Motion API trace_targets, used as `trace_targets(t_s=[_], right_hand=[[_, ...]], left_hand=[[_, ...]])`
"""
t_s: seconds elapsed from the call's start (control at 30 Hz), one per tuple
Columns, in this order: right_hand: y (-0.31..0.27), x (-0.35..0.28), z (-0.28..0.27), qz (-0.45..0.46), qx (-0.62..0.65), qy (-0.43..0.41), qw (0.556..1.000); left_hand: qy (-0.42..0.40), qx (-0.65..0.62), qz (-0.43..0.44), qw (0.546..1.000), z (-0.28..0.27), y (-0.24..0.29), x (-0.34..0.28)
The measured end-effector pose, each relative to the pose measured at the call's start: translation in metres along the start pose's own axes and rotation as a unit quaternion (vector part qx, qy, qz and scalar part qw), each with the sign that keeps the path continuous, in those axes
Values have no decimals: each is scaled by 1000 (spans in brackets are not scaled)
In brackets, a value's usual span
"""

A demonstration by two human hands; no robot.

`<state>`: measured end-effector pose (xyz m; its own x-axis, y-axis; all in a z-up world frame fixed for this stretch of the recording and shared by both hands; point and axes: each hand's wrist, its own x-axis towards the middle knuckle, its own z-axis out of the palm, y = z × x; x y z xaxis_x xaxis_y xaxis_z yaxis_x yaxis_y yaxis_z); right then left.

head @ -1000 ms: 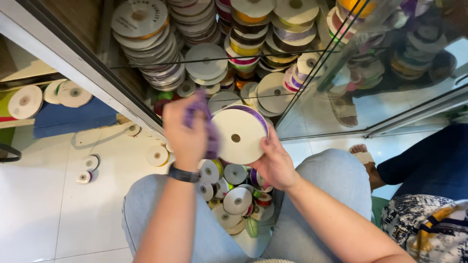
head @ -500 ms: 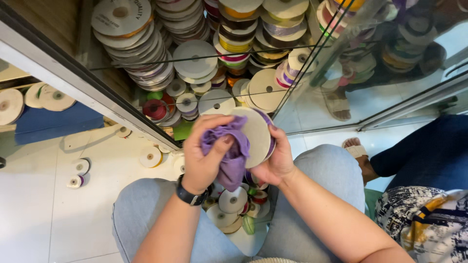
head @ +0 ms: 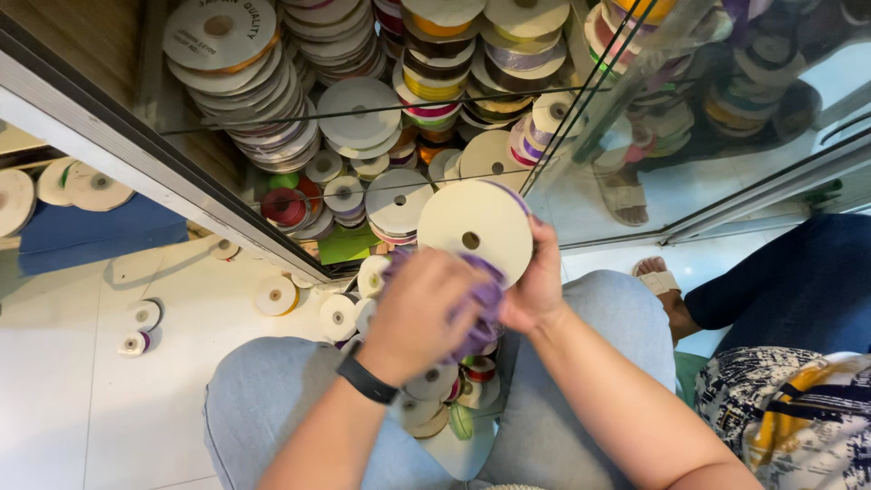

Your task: The person sits on the floor and wipes multiple spools of ribbon with a purple cloth. They pick up each spool from a pile on their lap, wipe it, and place it back into the pile or onto the shelf.

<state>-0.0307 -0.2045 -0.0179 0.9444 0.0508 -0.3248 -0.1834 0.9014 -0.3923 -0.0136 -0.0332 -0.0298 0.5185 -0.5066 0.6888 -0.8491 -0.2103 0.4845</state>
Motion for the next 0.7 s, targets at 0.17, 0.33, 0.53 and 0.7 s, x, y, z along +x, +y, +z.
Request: trace_targets(t_s=[0.17,0.33,0.53,0.7], right_hand=[[16,-11,22,63,-8,-31,997],[48,7,-66,87,-8,-28,996],[47,7,-43,67,-36,-43,996],[65,18,-83,38,-44,36,998]], left_hand=[[128,80,-100,984,-31,-38,0],[104,113,-21,988,5,6,-5],[161,112,-63,978,-18,-22,2],[166,106,8,980,11,2,-4]])
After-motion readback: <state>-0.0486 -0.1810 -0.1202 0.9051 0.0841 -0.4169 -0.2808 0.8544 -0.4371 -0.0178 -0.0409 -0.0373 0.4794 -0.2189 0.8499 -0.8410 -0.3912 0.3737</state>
